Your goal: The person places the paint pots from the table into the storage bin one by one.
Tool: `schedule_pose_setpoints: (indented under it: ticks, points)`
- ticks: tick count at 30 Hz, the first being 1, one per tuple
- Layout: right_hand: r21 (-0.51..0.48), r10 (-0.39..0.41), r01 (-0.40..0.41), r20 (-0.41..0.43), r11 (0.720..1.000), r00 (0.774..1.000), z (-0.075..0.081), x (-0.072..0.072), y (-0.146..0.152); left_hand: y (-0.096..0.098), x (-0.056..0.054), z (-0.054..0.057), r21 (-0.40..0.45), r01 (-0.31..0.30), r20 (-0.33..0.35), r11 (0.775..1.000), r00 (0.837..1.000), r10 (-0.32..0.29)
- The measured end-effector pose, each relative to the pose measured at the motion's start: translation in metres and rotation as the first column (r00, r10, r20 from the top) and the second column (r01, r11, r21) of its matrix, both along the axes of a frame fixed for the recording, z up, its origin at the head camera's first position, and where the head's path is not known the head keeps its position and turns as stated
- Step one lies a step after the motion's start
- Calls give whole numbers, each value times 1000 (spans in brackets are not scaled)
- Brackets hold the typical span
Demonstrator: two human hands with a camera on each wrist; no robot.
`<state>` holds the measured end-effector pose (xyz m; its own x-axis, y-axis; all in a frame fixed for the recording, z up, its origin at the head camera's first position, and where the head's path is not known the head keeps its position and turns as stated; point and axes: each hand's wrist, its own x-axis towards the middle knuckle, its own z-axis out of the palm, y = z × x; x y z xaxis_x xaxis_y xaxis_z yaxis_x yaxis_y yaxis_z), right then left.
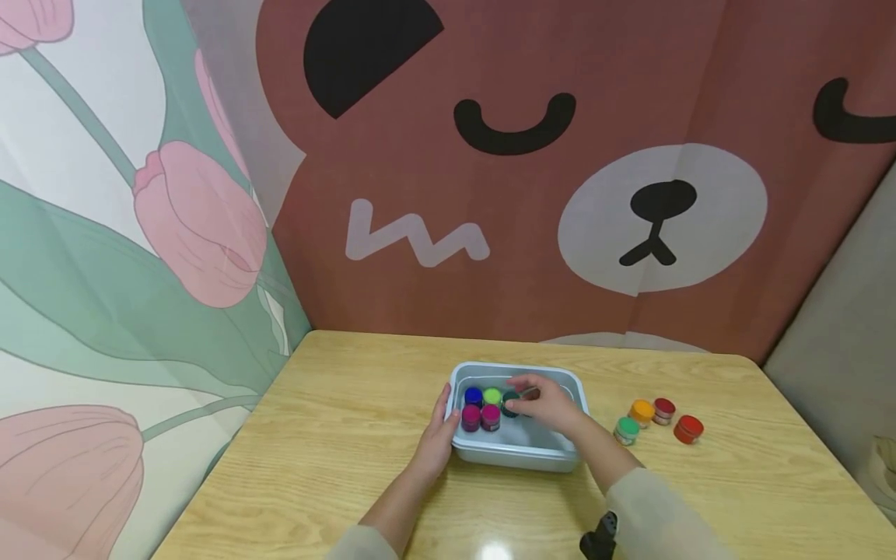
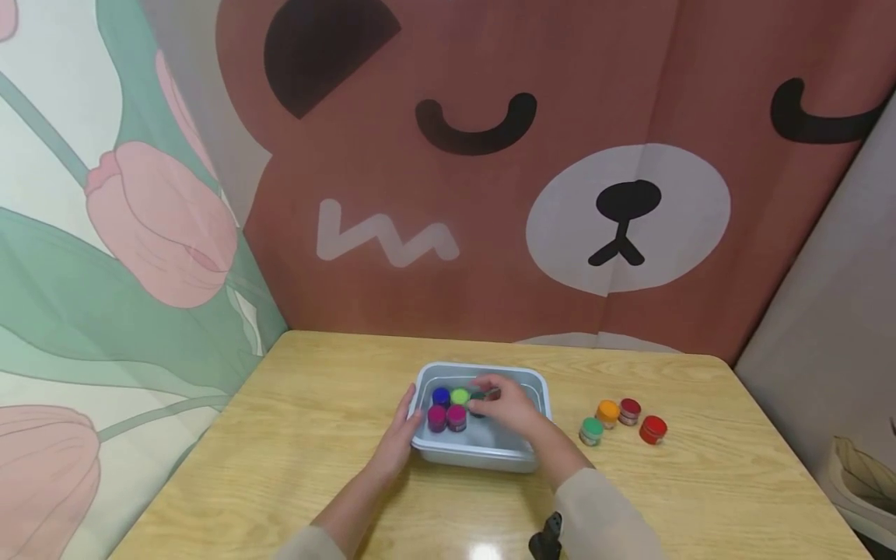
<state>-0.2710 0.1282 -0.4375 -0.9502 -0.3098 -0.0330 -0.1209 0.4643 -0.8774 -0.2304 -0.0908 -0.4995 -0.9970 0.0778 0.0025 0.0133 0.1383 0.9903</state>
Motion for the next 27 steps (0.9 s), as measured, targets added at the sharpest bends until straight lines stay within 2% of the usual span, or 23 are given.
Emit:
schedule_pose_setpoints:
  ticks: [3, 10, 16, 20, 27]
  points:
    - [6, -6, 6, 4, 1000, 1000, 5, 1, 10, 0, 0, 1, -1, 0, 8, 1000, 1000, 0]
    - [39, -81, 81, -18, 996, 997, 10, 1, 39, 1, 1, 4, 3, 0, 7, 1000, 1000, 0]
    - [35, -130, 131, -39, 991, 991, 14, 7, 67, 1, 1, 1, 17, 6, -28, 1000, 1000, -6]
    - [53, -157, 160, -64, 986, 986, 16, 13, 85, 0, 0, -1, 13, 6, -24, 1000, 1000, -6]
    - [110, -207, 215, -77, 970, 975, 10, 23, 113, 0, -1, -2, 5, 1, -6, 1000, 1000, -1]
